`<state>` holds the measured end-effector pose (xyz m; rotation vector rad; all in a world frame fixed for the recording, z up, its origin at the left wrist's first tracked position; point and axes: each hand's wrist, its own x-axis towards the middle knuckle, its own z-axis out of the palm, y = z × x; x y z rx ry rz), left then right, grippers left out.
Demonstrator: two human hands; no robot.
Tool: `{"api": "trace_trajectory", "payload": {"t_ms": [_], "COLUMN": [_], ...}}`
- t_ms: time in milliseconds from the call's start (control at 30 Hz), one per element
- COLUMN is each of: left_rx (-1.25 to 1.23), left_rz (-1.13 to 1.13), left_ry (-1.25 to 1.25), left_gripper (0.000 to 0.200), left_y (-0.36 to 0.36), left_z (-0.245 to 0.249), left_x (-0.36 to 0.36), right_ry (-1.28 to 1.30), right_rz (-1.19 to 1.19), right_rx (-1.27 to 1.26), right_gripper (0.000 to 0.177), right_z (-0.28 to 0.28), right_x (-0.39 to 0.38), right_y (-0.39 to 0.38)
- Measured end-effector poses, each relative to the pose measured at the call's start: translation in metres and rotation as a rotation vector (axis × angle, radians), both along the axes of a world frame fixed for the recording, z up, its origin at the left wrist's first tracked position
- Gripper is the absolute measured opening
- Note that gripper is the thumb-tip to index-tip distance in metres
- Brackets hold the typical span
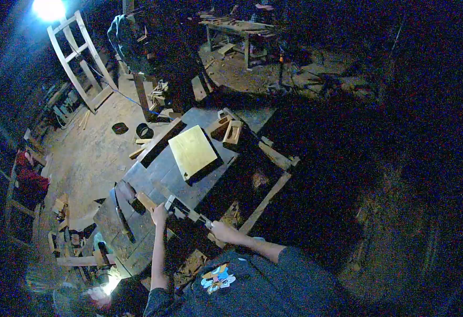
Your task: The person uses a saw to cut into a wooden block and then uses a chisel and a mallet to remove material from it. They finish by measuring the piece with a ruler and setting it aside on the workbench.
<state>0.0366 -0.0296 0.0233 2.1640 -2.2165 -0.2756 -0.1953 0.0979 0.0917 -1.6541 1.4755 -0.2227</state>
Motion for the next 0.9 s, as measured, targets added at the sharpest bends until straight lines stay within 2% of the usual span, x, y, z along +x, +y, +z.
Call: {"api": "trace_trajectory", "payload": {"t_ms": [167, 300, 367, 400, 467, 567, 633, 733, 767, 833, 867, 900], "left_rx": [0.001, -0.110, -0.174, -0.155, -0.173, -0.166, -0.185, -0.165, -0.195, -0.224, -0.197, -0.170], "left_rz": [0.036, 0.025, 0.032, 0.055, 0.069, 0.047, 0.042, 0.054, 0.062, 0.070, 0.062, 0.054], "left_ry": [-0.004, -0.053, -0.078, -0.078, -0.046, -0.081, -0.080, -0.060, -0.025, 0.009, -0.020, -0.050], "left_gripper": [0.037, 0.042, 0.045, 0.046, 0.044, 0.042, 0.040, 0.039, 0.038, 0.036, 0.034, 0.031], "left_y": [0.004, 0.008, 0.007, 0.007, 0.007, 0.008, 0.009, 0.009, 0.010, 0.010, 0.010, 0.011], "left_z": [0.002, -0.007, -0.017, -0.013, -0.015, -0.007, -0.004, -0.004, -0.009, -0.007, -0.007, -0.002], "left_x": [-0.003, -0.008, -0.004, -0.006, -0.007, -0.008, -0.008, -0.008, -0.007, -0.007, -0.007, -0.008], "right_ry": [0.028, 0.065, -0.098, -0.095, -0.224, -0.195, -0.181, -0.453, -0.453, -0.193, -0.193, -0.347], "right_rz": [-0.064, -0.072, -0.220, -0.220, -0.332, -0.444, -0.466, -0.520, -0.518, -0.320, -0.321, -0.407], "right_rx": [-0.011, -0.071, -0.224, -0.223, -0.743, -0.865, -0.820, -0.522, -0.523, -0.718, -0.718, -0.542], "right_gripper": [0.019, 0.019, 0.016, 0.016, 0.012, 0.011, 0.013, 0.020, 0.020, 0.020, 0.020, 0.021], "right_z": [0.031, 0.027, 0.017, 0.002, -0.029, -0.007, 0.014, 0.052, 0.045, 0.029, 0.022, 0.024], "right_x": [0.001, -0.002, -0.005, -0.007, -0.010, -0.015, -0.017, -0.022, -0.026, -0.029, -0.028, -0.025], "right_y": [0.007, 0.014, 0.019, 0.015, 0.007, -0.003, -0.003, 0.002, 0.003, 0.008, 0.009, 0.011]}}
